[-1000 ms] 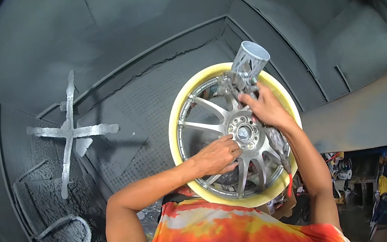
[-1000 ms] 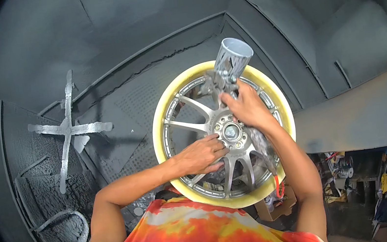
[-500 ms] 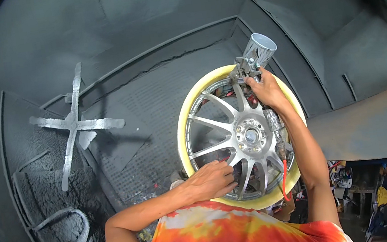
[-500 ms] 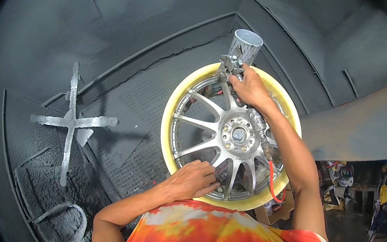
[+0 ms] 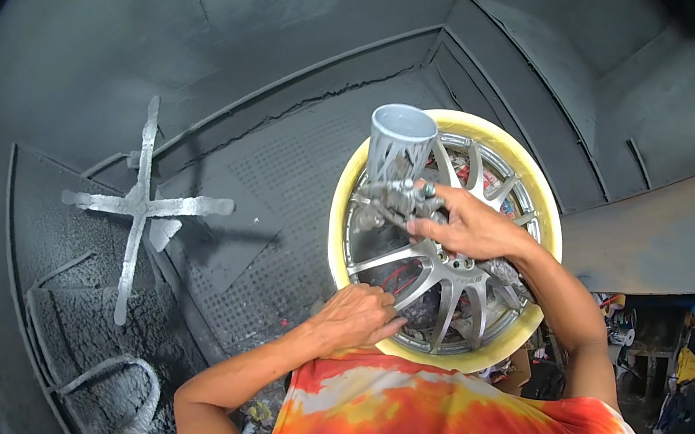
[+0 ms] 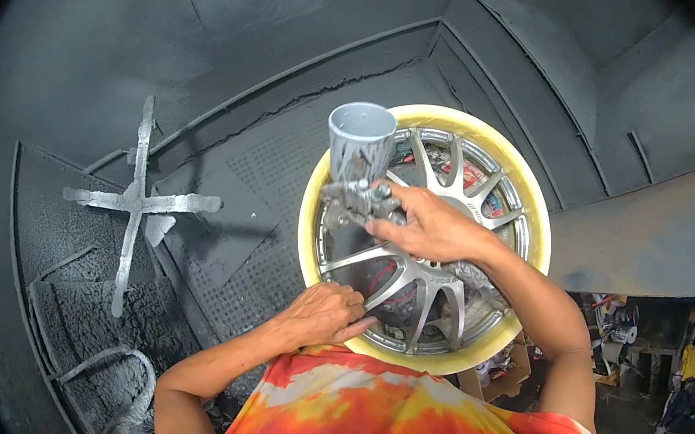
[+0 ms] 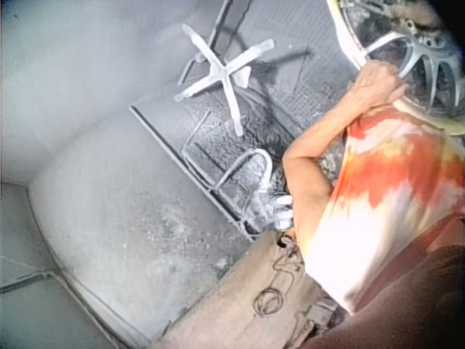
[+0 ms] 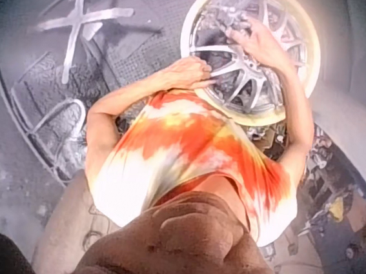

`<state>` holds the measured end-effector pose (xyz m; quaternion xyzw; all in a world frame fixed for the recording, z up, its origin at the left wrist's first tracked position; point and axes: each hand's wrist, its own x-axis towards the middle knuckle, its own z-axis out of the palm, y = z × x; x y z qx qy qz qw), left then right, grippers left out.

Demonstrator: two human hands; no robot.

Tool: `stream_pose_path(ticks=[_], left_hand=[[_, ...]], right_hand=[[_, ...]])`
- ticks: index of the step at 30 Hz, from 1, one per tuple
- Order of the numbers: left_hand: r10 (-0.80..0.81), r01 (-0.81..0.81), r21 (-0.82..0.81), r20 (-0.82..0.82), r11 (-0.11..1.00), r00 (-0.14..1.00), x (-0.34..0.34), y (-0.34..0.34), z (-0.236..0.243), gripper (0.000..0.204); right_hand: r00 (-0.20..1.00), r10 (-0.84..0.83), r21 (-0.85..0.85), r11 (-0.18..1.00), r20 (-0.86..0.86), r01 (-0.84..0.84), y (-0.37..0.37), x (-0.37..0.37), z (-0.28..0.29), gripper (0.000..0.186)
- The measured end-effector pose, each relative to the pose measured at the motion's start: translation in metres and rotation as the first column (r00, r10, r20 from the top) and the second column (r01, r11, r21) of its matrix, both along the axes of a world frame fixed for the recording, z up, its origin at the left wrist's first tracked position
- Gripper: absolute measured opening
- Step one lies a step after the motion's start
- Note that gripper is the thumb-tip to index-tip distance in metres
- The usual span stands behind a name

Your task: The person carries a wheel rim into a spray booth, places it on a stand, and applies a coating using a spray gun.

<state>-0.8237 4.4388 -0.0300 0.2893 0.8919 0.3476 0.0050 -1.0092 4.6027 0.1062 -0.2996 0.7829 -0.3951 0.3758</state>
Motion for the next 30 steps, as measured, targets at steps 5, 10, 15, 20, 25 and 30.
stream_pose_path(ticks=[5,10,15,20,25,30], left_hand=[[-0.007,0.008,-0.012,0.033,1.0,0.999,-0.002,0.001,-0.001,0.045],[-0.129,0.127,-0.057,-0.023,0.99,0.991,-0.004,-0.014,0.002,0.053],[-0.122,0.112,-0.109,-0.091,0.988,0.988,-0.004,-0.041,0.02,0.06],[-0.214,0.191,-0.149,-0.152,0.97,0.965,-0.015,-0.053,0.022,0.061],[-0.267,0.237,-0.17,-0.183,0.957,0.946,-0.019,-0.049,0.016,0.062],[-0.267,0.234,-0.177,-0.195,0.956,0.944,-0.017,-0.045,0.013,0.061]], right_hand=[[0.991,0.09,0.11,0.991,-0.098,-0.079,-0.002,0.007,0.008,0.058],[0.917,-0.067,-0.093,0.995,-0.392,0.033,-0.002,-0.026,-0.017,0.05],[0.854,-0.319,0.031,0.931,-0.412,0.363,0.023,-0.067,0.004,0.046],[0.748,-0.441,0.14,0.809,-0.496,0.571,0.093,-0.089,0.019,0.048],[0.663,-0.505,0.19,0.698,-0.553,0.69,0.187,-0.079,0.004,0.065],[0.655,-0.451,0.273,0.655,-0.606,0.704,0.24,-0.014,0.01,0.062]])
